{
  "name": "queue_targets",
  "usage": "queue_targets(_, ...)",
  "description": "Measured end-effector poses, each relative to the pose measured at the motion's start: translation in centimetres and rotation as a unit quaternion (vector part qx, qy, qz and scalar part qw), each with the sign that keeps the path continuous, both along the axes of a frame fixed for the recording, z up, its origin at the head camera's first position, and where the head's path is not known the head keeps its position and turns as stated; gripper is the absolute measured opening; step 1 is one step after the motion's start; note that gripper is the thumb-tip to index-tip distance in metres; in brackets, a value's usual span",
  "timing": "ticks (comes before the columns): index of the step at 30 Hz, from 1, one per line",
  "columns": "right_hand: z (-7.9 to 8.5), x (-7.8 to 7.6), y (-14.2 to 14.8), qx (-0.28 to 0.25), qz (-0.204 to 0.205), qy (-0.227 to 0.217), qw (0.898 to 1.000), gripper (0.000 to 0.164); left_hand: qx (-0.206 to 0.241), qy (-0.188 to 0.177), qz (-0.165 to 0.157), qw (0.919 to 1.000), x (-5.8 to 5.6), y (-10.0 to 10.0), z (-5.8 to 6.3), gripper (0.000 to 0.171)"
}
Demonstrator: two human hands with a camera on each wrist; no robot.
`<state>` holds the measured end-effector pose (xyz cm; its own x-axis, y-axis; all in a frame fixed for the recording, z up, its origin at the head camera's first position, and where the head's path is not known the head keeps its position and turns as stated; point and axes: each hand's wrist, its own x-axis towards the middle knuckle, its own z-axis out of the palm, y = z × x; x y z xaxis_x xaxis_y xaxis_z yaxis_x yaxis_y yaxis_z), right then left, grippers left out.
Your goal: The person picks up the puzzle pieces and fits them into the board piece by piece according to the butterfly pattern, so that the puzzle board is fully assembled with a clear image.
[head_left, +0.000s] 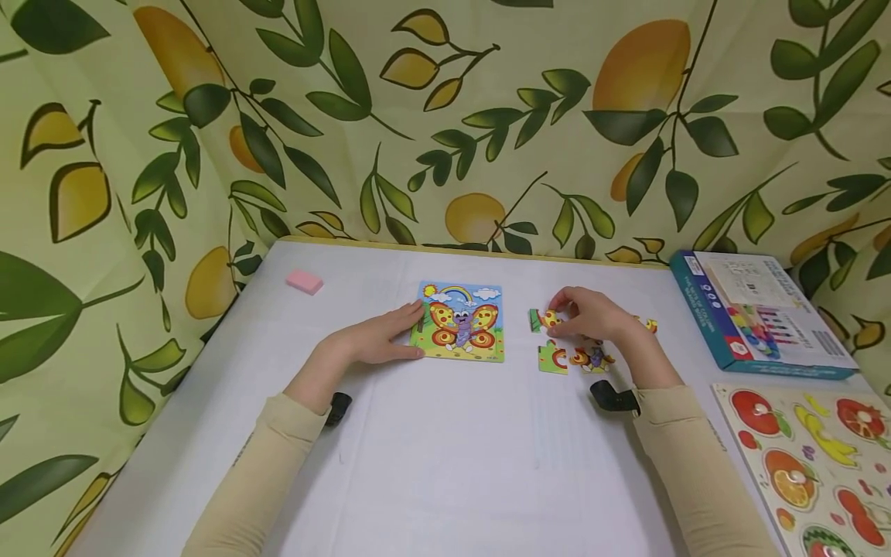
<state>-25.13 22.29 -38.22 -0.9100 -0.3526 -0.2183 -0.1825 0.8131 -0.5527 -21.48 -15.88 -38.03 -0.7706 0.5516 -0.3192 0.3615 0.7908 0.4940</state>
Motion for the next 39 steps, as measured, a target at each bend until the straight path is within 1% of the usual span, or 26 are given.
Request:
queue_targets(3,-0.1,0.1,-0.1,-0.012,-0.005,0.006,1.0,0.038,0.002,-0.001,0.0,1.0,0.0,0.1,0.0,0.082)
queue_targets(5,-0.1,0.2,-0.2,-0.025,-0.016,0.009,1.0,0.034,0.0,0.0,0.001,1.0,0.0,0.1,0.0,0.082)
queue_targets(7,-0.1,0.2,-0.4,-0.044,-0.029,0.015,0.999,0.028,-0.001,-0.001,0.001,1.0,0.0,0.2,0.0,0.081)
queue_targets(9,-0.1,0.1,-0.8,-0.074,-0.047,0.019,0.996,0.023,0.0,-0.001,0.001,1.0,0.0,0.2,0.1,0.081)
queue_targets(12,0.1,0.0,-2.2,-0.137,-0.076,0.01,0.988,0.024,0.002,-0.002,0.004,1.0,0.0,0.2,0.1,0.081)
queue_targets(15,0.3,0.0,-4.8,-0.196,-0.101,-0.025,0.975,0.029,-0.002,-0.002,0.01,0.9999,0.0,0.1,0.1,0.082)
queue_targets(19,0.2,0.1,-8.7,-0.241,-0.111,-0.071,0.962,0.031,-0.005,-0.005,0.011,0.9999,-0.1,0.1,0.1,0.082)
queue_targets(24,-0.6,0.1,-12.4,-0.252,-0.101,-0.087,0.959,0.029,-0.001,-0.011,0.009,0.9999,-0.2,0.1,0.1,0.083)
queue_targets(28,-1.2,0.0,-14.2,-0.253,-0.102,-0.086,0.958,0.027,0.002,-0.014,0.009,0.9999,-0.2,0.0,0.2,0.084)
queue_targets(31,-1.4,-0.1,-15.0,-0.257,-0.108,-0.088,0.956,0.026,0.008,-0.018,0.011,0.9998,-0.3,0.0,0.1,0.085)
queue_targets(35,-1.6,-0.3,-15.6,-0.253,-0.106,-0.082,0.958,0.026,0.01,-0.019,0.013,0.9997,-0.4,0.0,0.1,0.085)
queue_targets(39,-1.8,-0.3,-15.8,-0.231,-0.099,-0.066,0.966,0.026,0.005,-0.015,0.012,0.9998,-0.3,0.0,0.1,0.085)
